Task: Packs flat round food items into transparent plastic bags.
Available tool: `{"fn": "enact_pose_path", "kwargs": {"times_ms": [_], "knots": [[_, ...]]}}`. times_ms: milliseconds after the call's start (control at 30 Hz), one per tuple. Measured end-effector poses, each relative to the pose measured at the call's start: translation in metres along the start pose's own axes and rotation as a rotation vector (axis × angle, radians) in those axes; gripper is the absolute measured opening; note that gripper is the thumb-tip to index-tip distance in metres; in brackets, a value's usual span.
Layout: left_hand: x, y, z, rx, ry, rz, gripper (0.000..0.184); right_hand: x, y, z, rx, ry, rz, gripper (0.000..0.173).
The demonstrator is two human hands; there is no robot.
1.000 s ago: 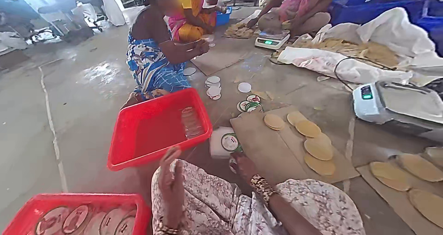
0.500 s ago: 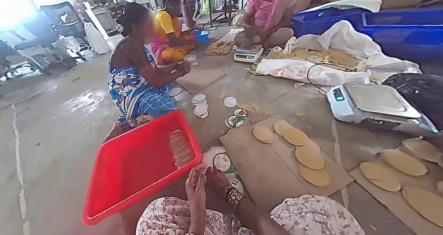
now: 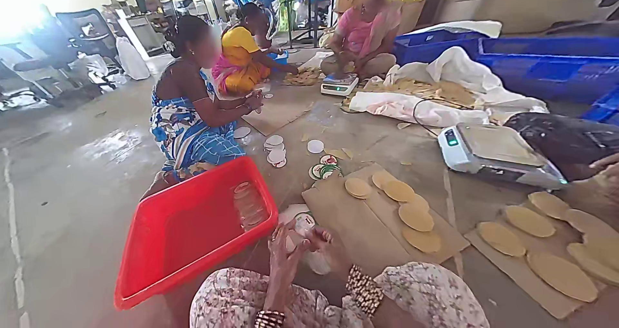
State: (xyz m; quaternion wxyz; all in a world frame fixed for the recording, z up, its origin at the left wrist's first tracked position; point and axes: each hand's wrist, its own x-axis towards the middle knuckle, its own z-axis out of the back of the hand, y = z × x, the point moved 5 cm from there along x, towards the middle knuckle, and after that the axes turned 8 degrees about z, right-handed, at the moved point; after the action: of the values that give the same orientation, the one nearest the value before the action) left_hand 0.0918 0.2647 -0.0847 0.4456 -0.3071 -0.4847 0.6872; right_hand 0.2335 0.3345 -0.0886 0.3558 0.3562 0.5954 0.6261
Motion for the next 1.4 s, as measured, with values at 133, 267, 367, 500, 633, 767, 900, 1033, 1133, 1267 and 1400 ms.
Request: {"fn": "enact_pose_path", "kwargs": {"times_ms": [133, 267, 367, 500, 633, 767, 900, 1033, 1133, 1267, 1400], "knots": [[-0.004, -0.014, -0.008, -0.127, 0.127, -0.102, 0.013, -0.023, 0.017, 0.023, 0.186, -0.013, 0.024, 0.021], [-0.014, -0.011, -0.007, -0.066, 0.089, -0.116, 0.022, -0.039, 0.025, 0.024, -0.051, 0.004, 0.140, 0.051], [-0.019, -0.016, -0.004, -0.002, 0.033, -0.107, 0.028, -0.043, 0.034, 0.022, -0.119, -0.136, 0.143, 0.016], [-0.020, -0.015, -0.004, -0.159, 0.071, -0.232, 0.015, -0.040, 0.034, 0.024, -0.115, -0.147, 0.123, 0.017], [-0.026, -0.020, -0.009, -0.393, 0.202, -0.137, 0.041, -0.039, 0.043, 0.022, -0.147, -0.168, 0.167, 0.010], [-0.029, -0.012, -0.012, -0.551, 0.187, 0.114, 0.011, -0.028, 0.043, 0.018, 0.015, -0.176, 0.271, 0.014], [-0.025, -0.007, 0.007, -0.600, -0.161, 0.132, 0.007, -0.007, 0.010, 0.027, -0.178, -0.158, 0.089, 0.031], [-0.020, -0.002, 0.019, -0.745, -0.402, 0.113, 0.009, -0.006, -0.050, 0.021, -1.014, 0.254, -0.367, 0.056], [-0.020, 0.001, 0.018, -0.763, -0.427, 0.154, 0.009, -0.017, -0.075, 0.005, -1.220, 0.253, -0.471, 0.083], [-0.018, -0.001, 0.014, -0.754, -0.417, 0.199, 0.008, -0.014, -0.084, -0.001, -1.209, 0.299, -0.434, 0.075], [-0.014, -0.002, 0.010, -0.754, -0.408, 0.188, 0.007, -0.015, -0.100, -0.007, -1.079, 0.406, -0.347, 0.047]]}}
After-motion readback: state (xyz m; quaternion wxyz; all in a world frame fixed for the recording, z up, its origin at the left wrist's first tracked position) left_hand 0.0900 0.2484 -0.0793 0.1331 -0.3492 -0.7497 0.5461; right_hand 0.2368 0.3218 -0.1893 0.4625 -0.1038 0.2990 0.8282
